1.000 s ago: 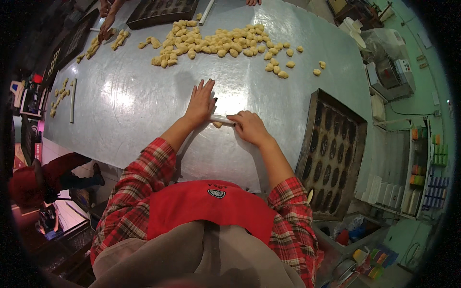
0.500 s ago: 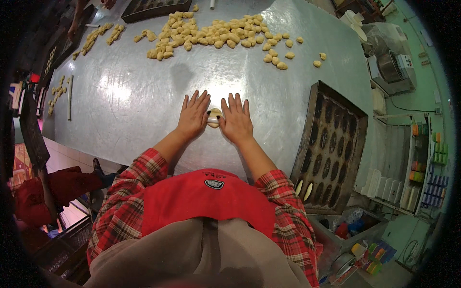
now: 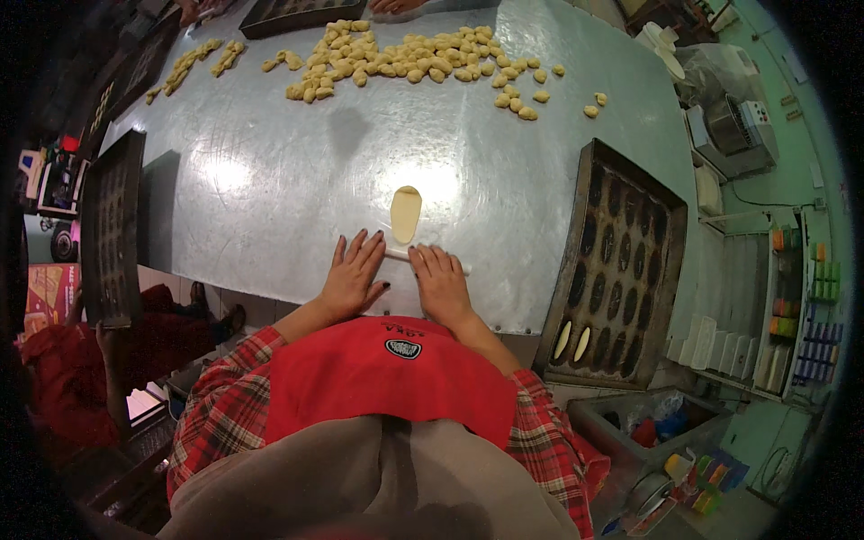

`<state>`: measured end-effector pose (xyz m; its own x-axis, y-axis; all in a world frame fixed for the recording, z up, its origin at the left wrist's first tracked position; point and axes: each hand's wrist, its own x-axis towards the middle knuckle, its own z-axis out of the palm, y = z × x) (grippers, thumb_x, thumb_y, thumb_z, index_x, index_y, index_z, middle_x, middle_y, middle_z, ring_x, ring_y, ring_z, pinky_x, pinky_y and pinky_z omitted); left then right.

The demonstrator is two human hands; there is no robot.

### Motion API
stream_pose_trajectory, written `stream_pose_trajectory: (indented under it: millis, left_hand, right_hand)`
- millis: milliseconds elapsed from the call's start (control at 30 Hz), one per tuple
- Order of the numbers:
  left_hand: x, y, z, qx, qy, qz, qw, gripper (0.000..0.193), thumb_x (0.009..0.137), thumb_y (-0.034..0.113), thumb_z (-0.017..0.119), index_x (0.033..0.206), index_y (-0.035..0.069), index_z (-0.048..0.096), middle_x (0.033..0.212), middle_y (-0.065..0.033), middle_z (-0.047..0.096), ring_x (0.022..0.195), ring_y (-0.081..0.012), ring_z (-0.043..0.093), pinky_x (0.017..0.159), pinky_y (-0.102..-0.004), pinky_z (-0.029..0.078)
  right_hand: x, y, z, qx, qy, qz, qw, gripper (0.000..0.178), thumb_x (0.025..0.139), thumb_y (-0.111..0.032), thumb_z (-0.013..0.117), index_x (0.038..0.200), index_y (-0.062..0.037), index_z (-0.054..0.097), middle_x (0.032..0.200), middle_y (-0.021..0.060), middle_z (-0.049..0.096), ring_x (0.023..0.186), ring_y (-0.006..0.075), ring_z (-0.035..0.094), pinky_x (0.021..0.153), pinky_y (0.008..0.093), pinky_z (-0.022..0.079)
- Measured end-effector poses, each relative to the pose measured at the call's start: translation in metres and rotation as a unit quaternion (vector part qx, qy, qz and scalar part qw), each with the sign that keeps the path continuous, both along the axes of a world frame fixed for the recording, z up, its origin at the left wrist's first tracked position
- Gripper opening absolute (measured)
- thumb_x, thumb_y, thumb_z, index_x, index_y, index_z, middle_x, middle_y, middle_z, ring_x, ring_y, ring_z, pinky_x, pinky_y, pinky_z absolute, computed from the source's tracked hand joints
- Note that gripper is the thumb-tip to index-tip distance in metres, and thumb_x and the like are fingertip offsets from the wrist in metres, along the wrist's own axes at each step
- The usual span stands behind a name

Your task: Rolling small pieces of dough into shapes and placing them onto a baking tray.

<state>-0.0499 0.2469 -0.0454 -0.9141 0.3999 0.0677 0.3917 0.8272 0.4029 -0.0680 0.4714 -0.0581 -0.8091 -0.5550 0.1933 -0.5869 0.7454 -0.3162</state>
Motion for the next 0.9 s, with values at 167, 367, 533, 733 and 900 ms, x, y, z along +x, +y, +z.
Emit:
stream_pose_trajectory:
  millis: [167,367,533,733,900]
  left_hand:
    - [0.007,-0.006,-0.011,0.064,0.015,0.013,0.998,0.072,0.087,0.026,0.06,0.147,0.0,0.029,0.157,-0.0149,0.024,0.146,-0.0367,0.018,0.114,-0.0614,0.008]
    - [-0.084,0.005,-0.008,0.077,0.051,0.059,0.994,0.065,0.089,0.019,0.052,0.146,-0.001,0.029,0.155,-0.0161,0.027,0.145,-0.0371,0.018,0.116,-0.0576,0.007]
    - [-0.11,0.022,-0.013,0.022,0.047,0.004,0.999,0.054,0.092,0.022,0.043,0.143,0.005,0.039,0.152,-0.0112,0.036,0.144,-0.0352,0.025,0.116,-0.0581,0.009]
    - [-0.055,-0.003,-0.016,0.116,0.049,0.0,0.992,0.042,0.089,0.008,0.048,0.131,0.008,0.053,0.139,-0.0088,0.053,0.134,-0.0341,0.041,0.114,-0.0595,0.015]
    - [-0.073,0.02,-0.004,0.129,0.132,0.066,0.981,0.049,0.088,0.011,0.051,0.137,0.008,0.047,0.14,-0.0091,0.05,0.133,-0.0335,0.04,0.112,-0.0556,0.022]
  right_hand:
    - [-0.018,0.02,0.008,-0.073,0.055,-0.011,0.996,0.047,0.08,0.001,0.049,0.127,-0.0041,0.055,0.11,0.0124,0.061,0.099,0.0311,0.056,0.085,0.0421,0.043]
    - [-0.089,0.043,0.008,-0.046,0.096,-0.153,0.982,0.047,0.081,0.001,0.052,0.128,-0.0017,0.055,0.121,0.0157,0.059,0.111,0.0339,0.053,0.092,0.0452,0.041]
    - [-0.113,-0.016,-0.009,-0.081,0.065,-0.037,0.994,0.044,0.087,-0.017,0.056,0.127,0.0017,0.053,0.13,0.018,0.056,0.124,0.0348,0.048,0.106,0.0449,0.036]
    - [-0.062,-0.004,-0.012,-0.032,0.047,0.06,0.997,0.043,0.09,-0.015,0.055,0.129,0.0014,0.052,0.134,0.018,0.054,0.131,0.0363,0.044,0.11,0.0443,0.034]
    - [-0.085,-0.021,-0.001,-0.112,0.026,0.015,0.993,0.047,0.088,-0.009,0.055,0.134,-0.001,0.049,0.139,0.0184,0.049,0.133,0.0374,0.041,0.11,0.0472,0.033]
